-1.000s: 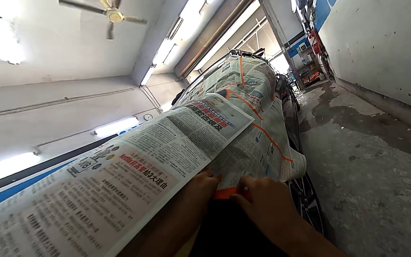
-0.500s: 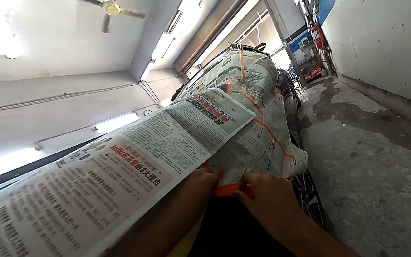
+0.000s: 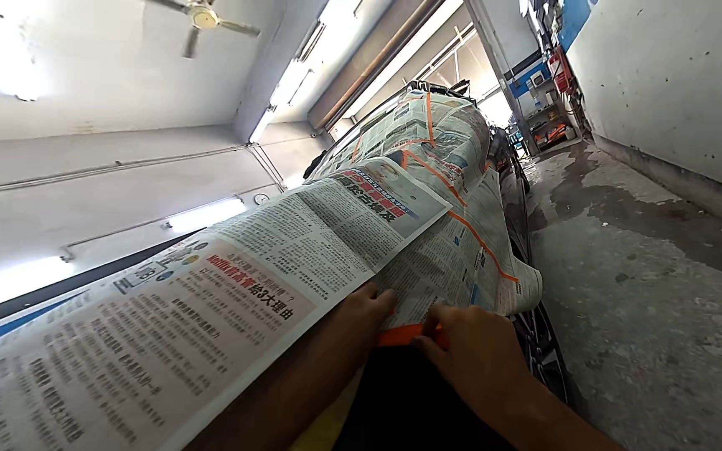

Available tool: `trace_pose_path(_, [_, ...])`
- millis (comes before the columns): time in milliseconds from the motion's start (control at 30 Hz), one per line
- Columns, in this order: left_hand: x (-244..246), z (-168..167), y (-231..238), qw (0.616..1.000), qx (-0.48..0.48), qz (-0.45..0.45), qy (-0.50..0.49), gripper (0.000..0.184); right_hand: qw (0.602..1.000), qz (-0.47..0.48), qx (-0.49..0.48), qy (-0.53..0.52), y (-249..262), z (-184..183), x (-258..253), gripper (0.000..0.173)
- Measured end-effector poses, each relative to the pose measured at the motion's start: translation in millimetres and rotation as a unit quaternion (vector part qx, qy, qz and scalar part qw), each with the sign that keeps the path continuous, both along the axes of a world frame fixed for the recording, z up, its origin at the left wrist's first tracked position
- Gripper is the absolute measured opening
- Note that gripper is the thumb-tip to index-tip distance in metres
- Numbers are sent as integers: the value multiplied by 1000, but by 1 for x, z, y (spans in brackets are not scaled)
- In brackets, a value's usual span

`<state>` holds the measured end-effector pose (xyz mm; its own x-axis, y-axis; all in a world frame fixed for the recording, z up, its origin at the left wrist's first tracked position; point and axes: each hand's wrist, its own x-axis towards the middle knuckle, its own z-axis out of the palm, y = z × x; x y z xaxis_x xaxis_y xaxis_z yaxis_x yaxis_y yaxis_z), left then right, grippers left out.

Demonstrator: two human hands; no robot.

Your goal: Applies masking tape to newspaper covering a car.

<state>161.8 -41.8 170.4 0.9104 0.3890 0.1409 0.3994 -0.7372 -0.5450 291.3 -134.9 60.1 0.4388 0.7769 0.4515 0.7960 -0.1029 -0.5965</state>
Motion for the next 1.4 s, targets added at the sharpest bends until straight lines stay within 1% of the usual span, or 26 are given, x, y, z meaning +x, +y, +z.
trace_pose_path(67, [5,7,-11,998,-22,44,33,28,1000,0,-4,0,0,1,0,37])
trace_pose_path(100, [11,11,-24,995,-29,85,52,27,1000,-1,-5,0,0,1,0,38])
trace_pose_path(133, [20,16,-43,986,-41,146,73,29,1000,-2,-7,0,0,2,0,38])
trace_pose_path(167, [24,17,-51,981,-47,170,79,30,1000,-3,-10,0,0,3,0,38])
trace_pose_path(200, [21,16,-46,985,-48,152,67,31,1000,-5,-10,-2,1,3,-1,38])
trace_pose_path(233, [12,10,-27,994,-40,90,36,31,1000,-5,-8,-5,2,2,-1,37])
trace_pose_path(300, [-1,2,2,999,-13,-24,-31,30,1000,-7,-3,-8,4,0,-1,36])
trace_pose_path(333, [-4,1,8,998,7,-45,-46,31,1000,-9,2,-9,5,-1,-1,36])
trace_pose_path(400, [-4,-1,11,997,22,-47,-56,31,1000,-14,7,-11,6,-2,-2,35])
trace_pose_path(500, [-2,-2,8,998,4,-28,-59,29,1000,-16,-2,-15,6,0,-3,35])
trace_pose_path(567, [-2,-5,10,997,1,-44,-69,27,1000,-17,-2,-17,6,-1,-3,36])
trace_pose_path(667, [-6,-12,12,994,25,-74,-76,24,1000,-20,6,-12,6,-3,-3,37])
trace_pose_path(733, [-7,-12,12,993,52,-82,-72,25,1000,-16,7,-7,6,-3,-1,37])
trace_pose_path(833, [-8,-12,14,991,67,-87,-73,24,1000,-12,-1,1,5,-2,0,37])
trace_pose_path(967, [-8,-15,16,987,80,-105,-94,25,999,-34,-3,-20,7,-3,-4,36])
trace_pose_path(1167, [-8,-21,16,985,93,-96,-112,26,999,-36,-18,-22,7,-3,-5,36])
trace_pose_path(1233, [-8,-28,15,980,107,-102,-131,28,999,-28,-37,-12,7,-1,-3,37])
trace_pose_path(1300, [-14,-41,13,969,138,-125,-162,27,999,-18,-48,-3,6,2,-2,38])
trace_pose_path(1367, [-23,-63,7,954,177,-160,-183,23,998,0,-55,3,3,3,2,39])
trace_pose_path(1400, [-30,-75,2,953,180,-165,-182,27,998,12,-59,9,2,4,5,40])
